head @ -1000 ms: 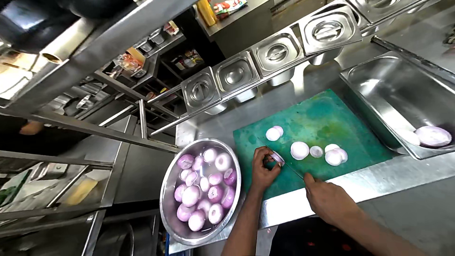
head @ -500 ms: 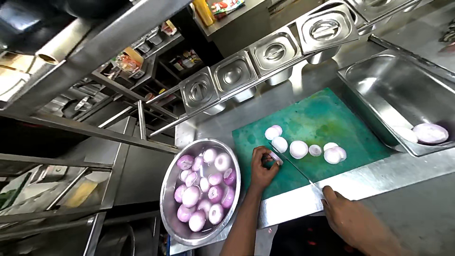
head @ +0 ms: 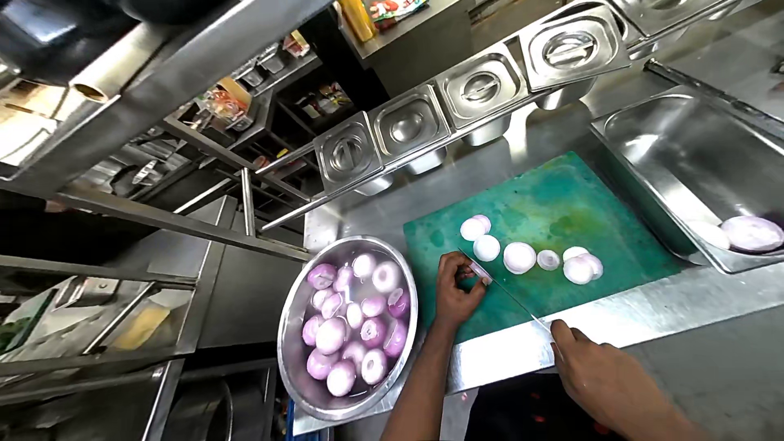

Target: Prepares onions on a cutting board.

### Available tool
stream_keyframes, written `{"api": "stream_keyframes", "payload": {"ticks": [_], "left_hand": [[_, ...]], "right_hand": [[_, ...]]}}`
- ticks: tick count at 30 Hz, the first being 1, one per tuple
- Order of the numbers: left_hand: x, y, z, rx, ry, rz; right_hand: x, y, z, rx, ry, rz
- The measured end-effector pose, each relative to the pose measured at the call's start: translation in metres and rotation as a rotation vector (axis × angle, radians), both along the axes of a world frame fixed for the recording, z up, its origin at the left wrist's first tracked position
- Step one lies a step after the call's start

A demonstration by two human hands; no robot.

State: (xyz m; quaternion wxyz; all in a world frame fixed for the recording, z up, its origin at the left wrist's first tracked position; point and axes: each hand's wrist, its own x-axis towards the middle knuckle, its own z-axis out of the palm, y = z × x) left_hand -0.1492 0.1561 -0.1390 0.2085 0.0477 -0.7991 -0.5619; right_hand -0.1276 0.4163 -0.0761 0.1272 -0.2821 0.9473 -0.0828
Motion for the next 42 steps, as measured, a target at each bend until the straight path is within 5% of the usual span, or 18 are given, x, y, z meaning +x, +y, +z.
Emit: {"api": "stream_keyframes", "payload": {"ticks": [11, 20, 29, 33, 37, 42], "left_hand": [[-0.001, 0.001, -0.004, -0.024, 0.042, 0.03], [-0.001, 0.0, -0.01, 0.011, 0.052, 0.038], [-0.003, 0.002, -0.01, -0.045, 0.067, 0.041], [-0.015, 0.008, 0.0, -0.383, -0.114, 0.026], [-0.039, 0.016, 0.036, -0.721, -0.551, -0.125], [-0.053, 0.022, 0.064, -0.788, -0.803, -0.197]], "right_hand": [[-0.04, -0.042, 0.016, 0.11, -0.401, 0.022], [0.016, 0.054, -0.008, 0.069, -0.44, -0.052], [-0.014, 0.083, -0.031, -0.458, -0.962, -0.111], [-0.016, 0.099, -0.027, -0.64, -0.973, -0.261], [-0.019, 0.112, -0.028, -0.662, -0.893, -0.286], [-0.014, 0.125, -0.036, -0.627, -0.775, -0.275]]}}
